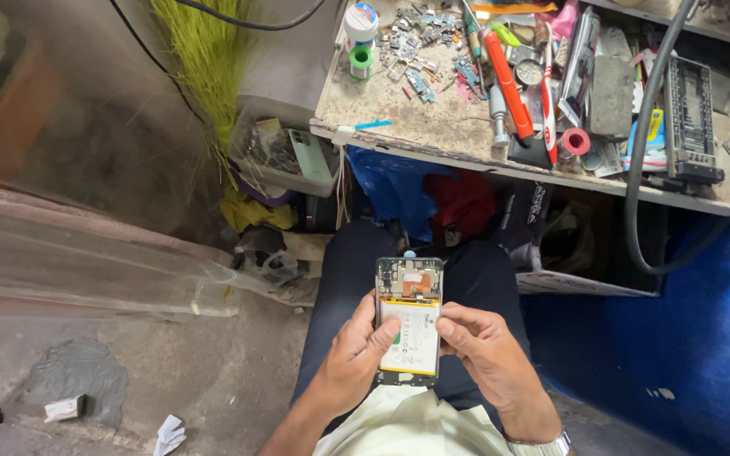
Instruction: The person disassembles a smartphone, removes the battery, and uses a screwdriver to unscrew internal components. They then reassemble the phone by placing the back cover and securing it with screws.
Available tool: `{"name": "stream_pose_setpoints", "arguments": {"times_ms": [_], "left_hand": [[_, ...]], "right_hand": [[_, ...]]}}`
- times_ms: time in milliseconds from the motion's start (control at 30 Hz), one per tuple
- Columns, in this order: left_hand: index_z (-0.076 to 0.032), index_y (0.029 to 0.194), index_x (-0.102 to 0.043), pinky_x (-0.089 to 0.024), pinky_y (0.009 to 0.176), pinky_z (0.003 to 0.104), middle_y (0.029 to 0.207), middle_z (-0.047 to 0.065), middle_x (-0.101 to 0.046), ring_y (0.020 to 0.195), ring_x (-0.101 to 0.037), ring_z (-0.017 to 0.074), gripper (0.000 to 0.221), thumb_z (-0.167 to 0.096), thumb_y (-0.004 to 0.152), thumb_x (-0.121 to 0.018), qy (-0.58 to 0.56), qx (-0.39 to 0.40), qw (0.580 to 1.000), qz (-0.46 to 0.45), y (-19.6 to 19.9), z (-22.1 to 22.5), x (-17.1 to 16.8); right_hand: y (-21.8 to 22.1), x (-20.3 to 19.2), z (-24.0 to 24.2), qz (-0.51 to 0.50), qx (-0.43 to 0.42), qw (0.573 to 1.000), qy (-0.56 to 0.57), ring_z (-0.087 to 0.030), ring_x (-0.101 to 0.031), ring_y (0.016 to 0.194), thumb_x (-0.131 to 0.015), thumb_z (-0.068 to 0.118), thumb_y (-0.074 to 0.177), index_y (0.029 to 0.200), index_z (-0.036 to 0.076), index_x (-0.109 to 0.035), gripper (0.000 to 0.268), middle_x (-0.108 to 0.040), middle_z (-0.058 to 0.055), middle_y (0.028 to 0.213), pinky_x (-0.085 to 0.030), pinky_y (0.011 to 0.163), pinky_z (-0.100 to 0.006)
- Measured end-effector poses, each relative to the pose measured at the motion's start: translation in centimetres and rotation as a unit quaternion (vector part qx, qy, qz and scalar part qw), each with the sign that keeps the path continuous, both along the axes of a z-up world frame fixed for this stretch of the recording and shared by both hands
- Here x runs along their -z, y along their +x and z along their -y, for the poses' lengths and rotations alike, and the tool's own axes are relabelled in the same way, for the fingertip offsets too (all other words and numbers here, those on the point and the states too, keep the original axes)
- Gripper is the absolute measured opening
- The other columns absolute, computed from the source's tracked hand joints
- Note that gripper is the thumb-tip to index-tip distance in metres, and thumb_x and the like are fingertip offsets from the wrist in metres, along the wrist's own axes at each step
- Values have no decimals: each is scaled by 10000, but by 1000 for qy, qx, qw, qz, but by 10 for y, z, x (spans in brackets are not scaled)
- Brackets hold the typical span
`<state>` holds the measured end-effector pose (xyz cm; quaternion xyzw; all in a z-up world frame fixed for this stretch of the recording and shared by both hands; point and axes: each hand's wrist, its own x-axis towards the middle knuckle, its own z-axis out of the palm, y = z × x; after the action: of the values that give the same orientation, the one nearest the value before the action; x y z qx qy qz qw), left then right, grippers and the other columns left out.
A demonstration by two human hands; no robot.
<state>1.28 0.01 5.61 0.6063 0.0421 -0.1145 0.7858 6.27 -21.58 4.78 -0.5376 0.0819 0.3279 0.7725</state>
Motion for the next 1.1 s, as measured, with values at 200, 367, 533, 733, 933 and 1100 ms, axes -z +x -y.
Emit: {"name": "stream_pose_setpoints", "arguments": {"times_ms": [200,367,533,733,933,1100], "left_hand": [[-38,1539,-302,-453,1079,335,1374,118,-613,1286,-579,179,579,-266,1046,-502,36,24,999,10,-3,2,0],[-34,1538,-298,-447,1089,341,1377,122,-605,1285,-567,185,565,-256,1056,-494,9,28,999,12,-5,7,3],[-33,1527,-300,-453,1088,344,1377,124,-602,1288,-565,180,546,-250,1062,-488,17,41,999,6,-7,7,3],[-38,1501,-330,-492,1049,330,1332,113,-634,1234,-607,156,530,-222,1040,-518,10,19,1000,9,-7,13,2],[21,1363,-535,-574,894,301,1148,111,-724,1019,-673,120,441,-154,975,-649,-26,-53,998,-8,-5,16,5],[30,1360,-542,-570,885,287,1142,95,-720,1016,-669,113,448,-114,954,-664,-11,-66,998,3,-9,22,6]], "right_hand": [[2,2,8,11,-30,999,15,-151,-703,795,-714,151,924,1042,-49,-772,240,-760,-94,901,-570,716,-305],[-1,1,7,38,-19,999,-9,-137,-693,805,-721,150,925,992,-46,-777,215,-753,-79,889,-560,709,-293],[-4,3,8,40,-8,999,-24,-132,-688,788,-730,163,922,963,-37,-777,209,-754,-79,864,-553,709,-289],[-6,9,3,53,32,996,-57,-130,-687,770,-720,167,921,943,-28,-768,202,-762,-80,851,-551,714,-292],[-6,5,-10,74,56,991,-96,-108,-686,791,-697,160,907,1043,-15,-750,228,-767,-69,896,-552,741,-264],[5,-1,-17,78,46,993,-80,-119,-686,832,-714,130,913,1084,-54,-727,252,-750,-94,937,-554,778,-277]]}}
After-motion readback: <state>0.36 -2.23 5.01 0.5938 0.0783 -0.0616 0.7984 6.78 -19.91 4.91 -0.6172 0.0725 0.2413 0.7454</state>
